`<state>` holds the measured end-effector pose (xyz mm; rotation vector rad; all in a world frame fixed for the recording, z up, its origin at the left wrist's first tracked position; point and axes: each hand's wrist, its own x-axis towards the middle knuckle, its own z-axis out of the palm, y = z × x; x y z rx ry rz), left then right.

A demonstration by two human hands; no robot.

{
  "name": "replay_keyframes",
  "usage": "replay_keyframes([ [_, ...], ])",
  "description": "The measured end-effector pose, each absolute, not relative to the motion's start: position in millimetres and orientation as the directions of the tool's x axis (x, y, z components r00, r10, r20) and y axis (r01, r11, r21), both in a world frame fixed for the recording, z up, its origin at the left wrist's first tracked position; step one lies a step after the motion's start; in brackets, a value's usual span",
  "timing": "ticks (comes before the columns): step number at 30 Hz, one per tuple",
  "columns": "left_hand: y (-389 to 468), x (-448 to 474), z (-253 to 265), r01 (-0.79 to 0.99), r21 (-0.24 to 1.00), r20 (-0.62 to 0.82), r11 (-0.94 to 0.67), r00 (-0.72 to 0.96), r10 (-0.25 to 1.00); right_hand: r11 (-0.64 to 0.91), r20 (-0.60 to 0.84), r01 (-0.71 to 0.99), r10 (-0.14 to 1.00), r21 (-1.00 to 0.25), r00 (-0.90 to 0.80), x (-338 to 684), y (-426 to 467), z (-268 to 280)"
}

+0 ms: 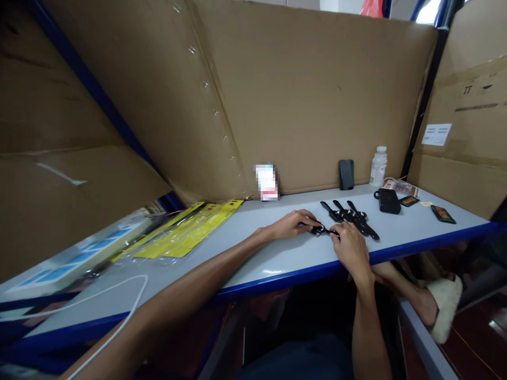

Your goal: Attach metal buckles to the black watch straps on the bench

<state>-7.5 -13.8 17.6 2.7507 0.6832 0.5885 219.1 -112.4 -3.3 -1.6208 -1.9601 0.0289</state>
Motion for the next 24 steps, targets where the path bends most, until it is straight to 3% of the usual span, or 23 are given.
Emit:
replay_keyframes([
  [7,-15,-6,17,0.447,0.371,0.325,-0.814,0.759,0.564,0.26,0.425,0.891,0.901,-0.371,-0.085,219,-113,-2],
  [14,-24,-6,25,0.482,0.254,0.29,-0.838,0.789,0.542,0.256,0.409,0.892,0.908,-0.374,-0.089,219,-113,-1],
  [24,-19,-6,23,0.494,0.268,0.266,-0.827,0.787,0.556,0.268,0.429,0.889,0.899,-0.372,-0.091,220,-113,-3],
])
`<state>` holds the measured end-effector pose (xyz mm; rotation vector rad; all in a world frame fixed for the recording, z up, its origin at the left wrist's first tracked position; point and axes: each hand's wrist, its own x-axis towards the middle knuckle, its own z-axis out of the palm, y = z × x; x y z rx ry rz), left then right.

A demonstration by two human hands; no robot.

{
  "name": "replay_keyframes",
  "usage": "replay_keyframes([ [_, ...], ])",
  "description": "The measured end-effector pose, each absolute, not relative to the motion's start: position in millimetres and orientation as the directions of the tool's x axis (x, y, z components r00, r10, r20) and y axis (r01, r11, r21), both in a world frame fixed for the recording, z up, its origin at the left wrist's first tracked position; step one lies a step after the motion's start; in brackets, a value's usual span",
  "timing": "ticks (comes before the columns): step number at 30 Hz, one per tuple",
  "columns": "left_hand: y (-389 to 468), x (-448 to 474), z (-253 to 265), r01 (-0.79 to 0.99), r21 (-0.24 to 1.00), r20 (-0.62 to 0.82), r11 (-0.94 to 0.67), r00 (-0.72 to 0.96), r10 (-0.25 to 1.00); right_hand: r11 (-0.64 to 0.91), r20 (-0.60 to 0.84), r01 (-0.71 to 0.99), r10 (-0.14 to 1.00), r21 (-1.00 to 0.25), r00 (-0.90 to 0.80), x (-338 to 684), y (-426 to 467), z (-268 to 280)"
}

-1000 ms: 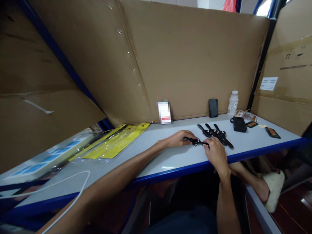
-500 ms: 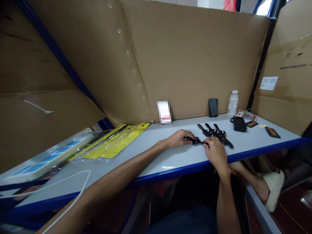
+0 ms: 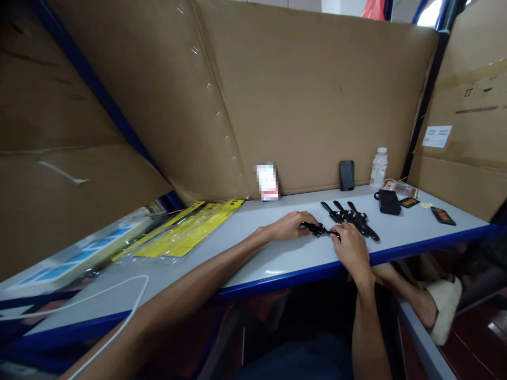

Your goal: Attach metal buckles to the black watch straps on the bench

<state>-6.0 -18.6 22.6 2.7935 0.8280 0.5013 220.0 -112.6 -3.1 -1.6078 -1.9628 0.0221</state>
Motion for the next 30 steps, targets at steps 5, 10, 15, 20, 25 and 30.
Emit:
replay_keyframes([
  [5,-16,-6,22,0.472,0.275,0.252,-0.838,0.806,0.536,0.263,0.424,0.89,0.901,-0.372,-0.089,220,-112,-3],
  [10,-15,-7,19,0.434,0.271,0.277,-0.859,0.82,0.502,0.265,0.424,0.893,0.901,-0.365,-0.094,221,-112,-4],
  [15,-18,-7,18,0.422,0.242,0.311,-0.874,0.819,0.482,0.272,0.437,0.894,0.894,-0.356,-0.098,221,-111,-6],
  [20,-20,-6,18,0.432,0.191,0.312,-0.882,0.825,0.472,0.275,0.435,0.893,0.895,-0.356,-0.102,221,-111,-5],
  [25,-22,-4,17,0.446,0.178,0.326,-0.877,0.814,0.48,0.266,0.43,0.896,0.898,-0.355,-0.096,221,-111,-5],
  [30,-27,-2,19,0.472,0.204,0.333,-0.858,0.791,0.514,0.272,0.432,0.894,0.896,-0.357,-0.1,222,-111,-5],
])
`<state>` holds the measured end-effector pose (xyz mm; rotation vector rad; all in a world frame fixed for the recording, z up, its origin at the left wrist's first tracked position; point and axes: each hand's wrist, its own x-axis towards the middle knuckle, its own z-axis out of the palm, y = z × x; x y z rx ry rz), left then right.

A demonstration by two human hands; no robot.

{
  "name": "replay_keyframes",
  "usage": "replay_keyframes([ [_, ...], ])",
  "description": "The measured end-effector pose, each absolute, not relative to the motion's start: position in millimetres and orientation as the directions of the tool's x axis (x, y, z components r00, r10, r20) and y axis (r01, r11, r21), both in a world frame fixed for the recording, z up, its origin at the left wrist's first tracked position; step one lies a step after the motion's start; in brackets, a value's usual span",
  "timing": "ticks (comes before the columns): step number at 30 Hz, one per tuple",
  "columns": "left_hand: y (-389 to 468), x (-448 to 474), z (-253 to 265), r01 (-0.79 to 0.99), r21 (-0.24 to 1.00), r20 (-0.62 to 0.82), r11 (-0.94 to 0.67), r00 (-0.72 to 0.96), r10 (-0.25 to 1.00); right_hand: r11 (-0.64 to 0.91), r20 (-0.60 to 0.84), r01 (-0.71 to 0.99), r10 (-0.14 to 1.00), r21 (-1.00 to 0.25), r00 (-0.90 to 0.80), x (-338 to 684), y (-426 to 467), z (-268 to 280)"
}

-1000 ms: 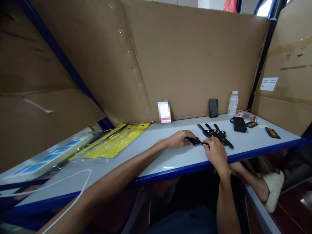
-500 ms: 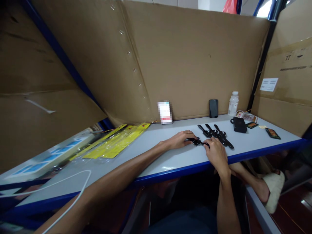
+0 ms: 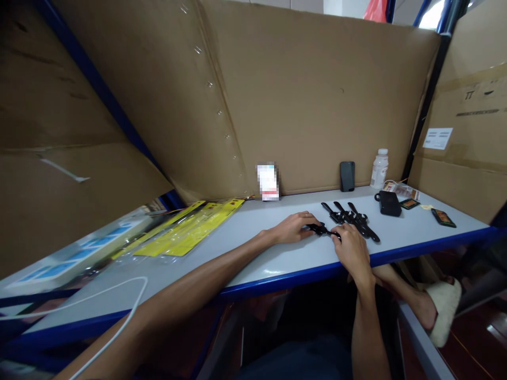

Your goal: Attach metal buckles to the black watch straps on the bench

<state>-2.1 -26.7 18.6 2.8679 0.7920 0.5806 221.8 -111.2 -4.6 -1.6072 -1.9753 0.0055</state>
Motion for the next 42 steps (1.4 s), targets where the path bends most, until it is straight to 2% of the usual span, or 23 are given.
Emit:
replay_keyframes([
  [7,-32,-1,27,0.497,0.148,0.333,-0.855,0.789,0.516,0.27,0.432,0.89,0.897,-0.367,-0.093,221,-112,-4],
  [13,-69,-14,85,0.505,0.063,0.49,-0.861,0.736,0.467,0.268,0.419,0.879,0.904,-0.393,-0.088,218,-113,-3],
  [16,-89,-41,99,0.62,0.028,0.442,-0.784,0.696,0.566,0.261,0.419,0.878,0.905,-0.402,-0.077,217,-114,-2],
  [21,-98,-101,53,0.839,-0.01,0.381,-0.545,0.507,0.773,0.247,0.408,0.885,0.91,-0.394,-0.073,216,-115,-2],
  [25,-97,-126,9,0.843,0.059,0.151,-0.534,0.522,0.84,0.242,0.4,0.887,0.913,-0.393,-0.072,217,-115,-1],
  [27,-97,-128,0,0.85,0.076,0.087,-0.521,0.515,0.853,0.233,0.391,0.889,0.918,-0.393,-0.068,217,-115,0],
  [30,-95,-124,0,0.841,0.066,0.135,-0.537,0.525,0.84,0.236,0.394,0.892,0.916,-0.385,-0.072,217,-114,0],
  [35,-87,-118,12,0.852,-0.03,0.221,-0.522,0.515,0.828,0.247,0.4,0.888,0.913,-0.389,-0.079,216,-115,0],
  [39,-84,-118,15,0.875,0.001,0.191,-0.484,0.475,0.859,0.242,0.398,0.887,0.915,-0.393,-0.073,216,-115,0],
  [42,-86,-117,18,0.897,0.069,0.177,-0.438,0.421,0.89,0.252,0.407,0.887,0.91,-0.387,-0.081,216,-115,-2],
])
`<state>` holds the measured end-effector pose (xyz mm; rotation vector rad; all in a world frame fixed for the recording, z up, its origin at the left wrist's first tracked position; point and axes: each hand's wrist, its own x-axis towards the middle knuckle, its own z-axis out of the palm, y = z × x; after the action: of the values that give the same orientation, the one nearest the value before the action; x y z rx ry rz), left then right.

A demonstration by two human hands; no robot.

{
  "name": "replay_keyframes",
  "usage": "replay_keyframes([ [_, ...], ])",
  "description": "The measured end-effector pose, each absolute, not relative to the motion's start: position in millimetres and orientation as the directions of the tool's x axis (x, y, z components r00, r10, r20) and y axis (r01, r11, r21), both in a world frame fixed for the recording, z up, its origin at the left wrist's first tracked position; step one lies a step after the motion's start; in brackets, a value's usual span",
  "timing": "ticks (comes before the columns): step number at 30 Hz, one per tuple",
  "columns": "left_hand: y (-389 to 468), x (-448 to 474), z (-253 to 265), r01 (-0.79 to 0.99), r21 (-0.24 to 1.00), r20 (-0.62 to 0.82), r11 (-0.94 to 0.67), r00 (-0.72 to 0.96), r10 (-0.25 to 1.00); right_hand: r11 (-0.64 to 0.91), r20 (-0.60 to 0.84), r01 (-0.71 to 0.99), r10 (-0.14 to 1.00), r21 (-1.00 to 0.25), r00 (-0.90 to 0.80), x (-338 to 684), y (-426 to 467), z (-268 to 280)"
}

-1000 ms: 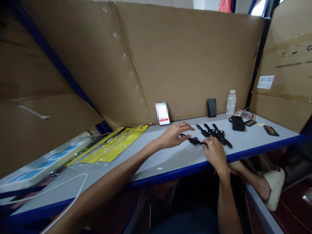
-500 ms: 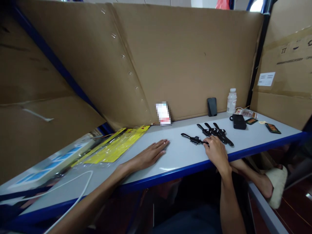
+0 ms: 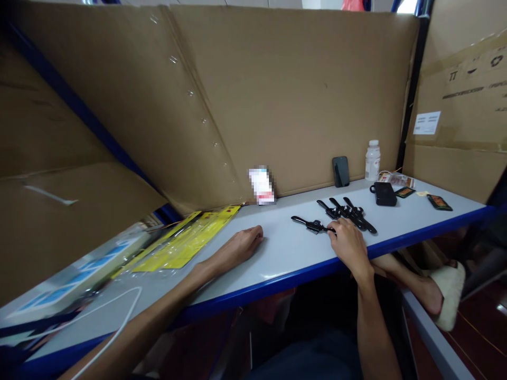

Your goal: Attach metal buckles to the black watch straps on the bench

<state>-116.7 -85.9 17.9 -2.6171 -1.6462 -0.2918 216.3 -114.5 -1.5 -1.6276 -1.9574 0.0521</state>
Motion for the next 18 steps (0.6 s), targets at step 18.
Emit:
replay_keyframes([
  [18,-49,-59,67,0.755,0.317,0.375,-0.574,0.457,0.807,0.24,0.399,0.887,0.914,-0.393,-0.071,217,-115,-1],
])
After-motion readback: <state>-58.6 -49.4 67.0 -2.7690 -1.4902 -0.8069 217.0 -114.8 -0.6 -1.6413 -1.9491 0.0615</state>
